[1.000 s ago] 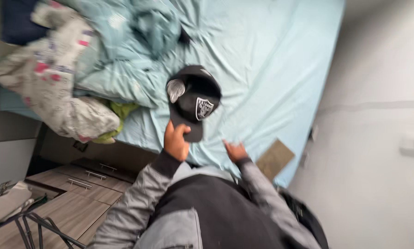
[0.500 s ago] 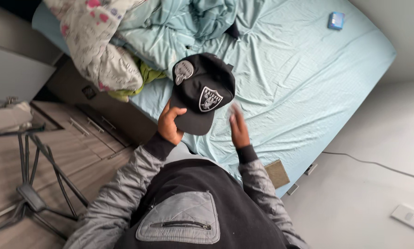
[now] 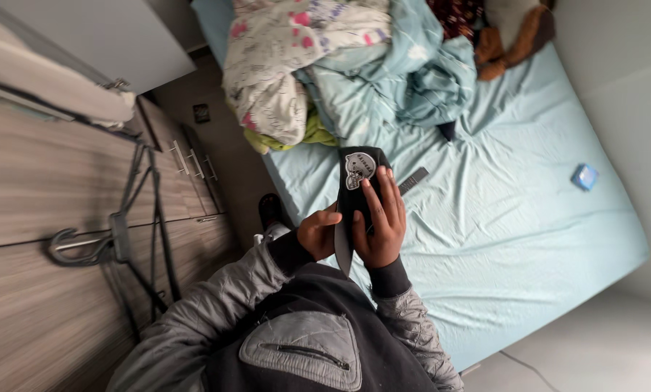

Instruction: The person handles a hanger, picks up and zips a backpack, moves a hat to a shelf, and picks up a small box from a bed.

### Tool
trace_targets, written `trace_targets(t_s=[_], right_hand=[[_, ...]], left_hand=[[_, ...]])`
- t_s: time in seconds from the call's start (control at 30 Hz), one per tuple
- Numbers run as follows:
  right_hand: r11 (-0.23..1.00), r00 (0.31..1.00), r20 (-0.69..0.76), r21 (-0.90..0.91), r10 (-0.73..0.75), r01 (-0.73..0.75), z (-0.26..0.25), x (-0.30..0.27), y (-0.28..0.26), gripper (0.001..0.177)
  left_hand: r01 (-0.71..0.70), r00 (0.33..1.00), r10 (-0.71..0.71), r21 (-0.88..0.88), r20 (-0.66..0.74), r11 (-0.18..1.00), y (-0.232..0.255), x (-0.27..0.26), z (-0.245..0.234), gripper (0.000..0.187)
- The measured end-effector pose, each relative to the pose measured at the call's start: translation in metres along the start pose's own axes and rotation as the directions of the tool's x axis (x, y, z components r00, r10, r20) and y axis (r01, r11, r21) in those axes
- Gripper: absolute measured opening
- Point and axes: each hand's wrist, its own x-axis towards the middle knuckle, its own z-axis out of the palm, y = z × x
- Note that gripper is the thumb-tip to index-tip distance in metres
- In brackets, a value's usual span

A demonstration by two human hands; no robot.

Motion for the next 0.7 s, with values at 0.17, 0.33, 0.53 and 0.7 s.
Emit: trace_targets(t_s=[0.17, 0.33, 0.53, 0.7], right_hand=[[0.989, 0.979, 0.152, -0.053, -0.132, 0.142, 0.037, 0.019, -0.007, 0.046], [0.980, 0.968, 0.185, -0.072, -0.169, 0.185, 0.071, 0.050, -0.013, 0.052], [0.976, 0.961, 0.211, -0.084, -0.179, 0.201, 0.107, 0.090, -0.023, 0.054], [0.976, 0.961, 0.201, -0.067, -0.189, 0.206, 0.128, 0.114, -0.031, 0.056]], left_hand=[[-0.033, 0.992, 0.003, -0.242, -0.124, 0.970, 0.042, -0.003, -0.031, 0.061], [-0.107, 0.994, 0.106, -0.030, -0.037, 0.994, 0.086, 0.008, -0.046, 0.048], [-0.150, 0.988, 0.157, 0.328, 0.005, 0.933, 0.147, 0.020, -0.067, 0.039], [0.035, 0.999, -0.043, -0.370, -0.012, 0.928, 0.183, 0.045, -0.071, 0.035]])
